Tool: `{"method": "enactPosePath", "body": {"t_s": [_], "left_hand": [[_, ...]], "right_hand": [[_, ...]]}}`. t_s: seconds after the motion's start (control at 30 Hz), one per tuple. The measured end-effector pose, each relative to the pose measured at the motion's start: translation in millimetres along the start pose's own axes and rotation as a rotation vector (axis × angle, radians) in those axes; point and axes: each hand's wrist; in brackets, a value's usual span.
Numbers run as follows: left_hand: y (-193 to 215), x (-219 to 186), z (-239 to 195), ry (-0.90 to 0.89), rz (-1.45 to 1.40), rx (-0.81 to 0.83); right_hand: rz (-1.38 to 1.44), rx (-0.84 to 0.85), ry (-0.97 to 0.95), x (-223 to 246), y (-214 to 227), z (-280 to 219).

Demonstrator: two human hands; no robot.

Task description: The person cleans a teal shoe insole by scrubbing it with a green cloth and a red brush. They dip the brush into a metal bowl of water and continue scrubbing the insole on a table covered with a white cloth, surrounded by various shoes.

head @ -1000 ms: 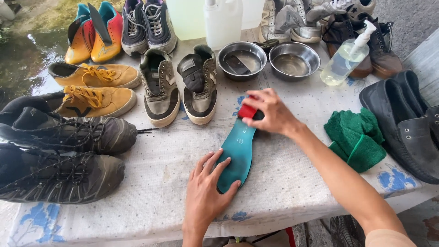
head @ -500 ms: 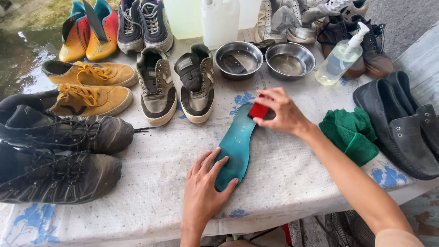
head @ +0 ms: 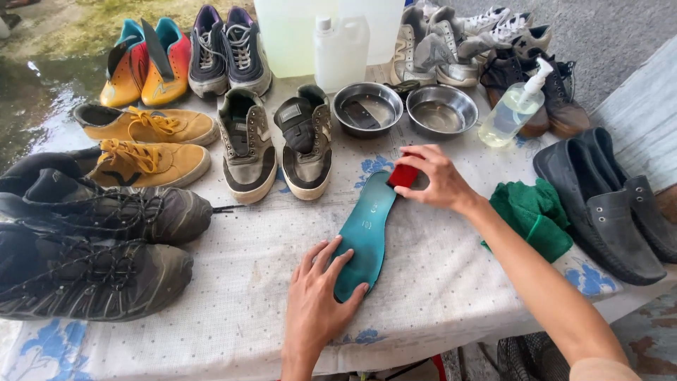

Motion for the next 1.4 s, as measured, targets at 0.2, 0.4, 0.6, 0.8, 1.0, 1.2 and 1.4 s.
{"method": "enactPosePath", "body": {"t_s": [0.2,0.4,0.6,0.8,1.0,1.2,1.4], "left_hand": [[-2.1,3.2,3.6,0.023,-0.003,0.027],[-1.1,3.6,2.0,-0.008,-0.003,0.001],[0.9,2.9,3.8,0.021,-0.017,0.025],[1.1,3.6,1.9,-0.023,-0.002,-0.018],[2.2,2.3,2.7,-0.023,0.0,-0.025],[1.2,2.5,2.5,-0.011,-0.003,-0.004],[-1.2,2.0,0.3,-0.025,0.014,-0.015]], "right_hand": [[0.203,-0.237,-0.113,46.0,13.6,17.9],[0.064,0.048,0.182,50.3,-28.7,23.5],[-0.071,-0.034,-0.198,27.8,-20.2,39.2],[-0.015,0.028,0.205,84.5,-17.7,21.4],[-0.085,-0.055,-0.091,21.0,-6.1,29.7],[0.197,0.091,0.152,79.8,-3.6,4.1],[-0.034,0.045,-0.12,16.3,-9.6,17.3]]}}
Point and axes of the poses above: each hand's wrist, its own z-axis towards the middle knuckle, its own y-axis out of the back of the hand, x = y × z, and after that the axes turned 2 degrees about -x, right-handed
